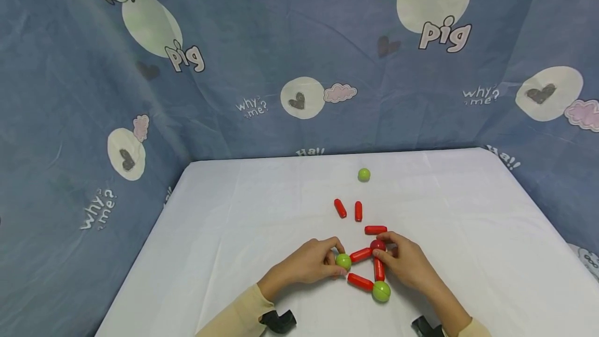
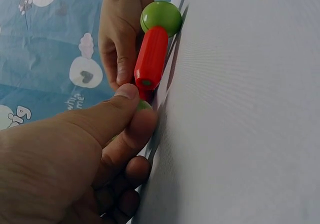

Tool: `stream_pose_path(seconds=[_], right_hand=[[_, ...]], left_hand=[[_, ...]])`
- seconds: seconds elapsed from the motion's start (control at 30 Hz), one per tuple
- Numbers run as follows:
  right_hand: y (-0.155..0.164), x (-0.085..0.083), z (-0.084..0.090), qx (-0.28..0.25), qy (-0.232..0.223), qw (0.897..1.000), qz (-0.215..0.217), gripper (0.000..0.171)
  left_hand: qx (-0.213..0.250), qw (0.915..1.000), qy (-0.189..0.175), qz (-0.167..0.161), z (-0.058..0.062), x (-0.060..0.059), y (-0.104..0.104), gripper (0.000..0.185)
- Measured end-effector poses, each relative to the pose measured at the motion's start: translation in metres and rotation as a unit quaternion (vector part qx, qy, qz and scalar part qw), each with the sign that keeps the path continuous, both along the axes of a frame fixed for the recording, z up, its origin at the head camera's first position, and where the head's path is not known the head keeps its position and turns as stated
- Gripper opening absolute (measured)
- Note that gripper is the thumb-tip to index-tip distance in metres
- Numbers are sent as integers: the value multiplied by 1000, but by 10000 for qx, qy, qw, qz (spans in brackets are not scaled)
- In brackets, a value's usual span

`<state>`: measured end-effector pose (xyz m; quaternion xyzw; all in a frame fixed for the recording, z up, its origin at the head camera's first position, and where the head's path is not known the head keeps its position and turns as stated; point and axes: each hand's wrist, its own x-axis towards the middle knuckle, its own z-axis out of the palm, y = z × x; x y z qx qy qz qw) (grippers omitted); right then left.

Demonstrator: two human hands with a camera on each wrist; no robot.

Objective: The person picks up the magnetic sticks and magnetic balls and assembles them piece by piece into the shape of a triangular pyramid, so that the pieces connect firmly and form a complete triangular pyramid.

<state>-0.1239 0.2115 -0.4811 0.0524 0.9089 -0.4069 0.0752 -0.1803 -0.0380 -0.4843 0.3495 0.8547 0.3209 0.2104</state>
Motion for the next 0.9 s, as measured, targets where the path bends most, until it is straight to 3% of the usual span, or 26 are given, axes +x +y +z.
stream_pose_path(seconds=[0.23, 0.37, 0.57, 0.9], right_hand=[[-1, 4, 8, 624, 355, 9974, 17, 45], [-5, 12, 19, 1050, 797, 9910, 251, 31], [-20, 27, 30, 1237, 914, 9839, 912, 18], [-29, 41, 29, 1211, 1094, 9797, 1166, 23]], left_hand=[[-34, 10000, -35, 25, -1, 0, 0, 32], [-31, 9999, -116, -3, -1, 0, 0, 32], [-55, 9998, -123, -110, 0, -1, 0, 33], [-65, 9999, -82, -83, 1, -1, -1, 34]])
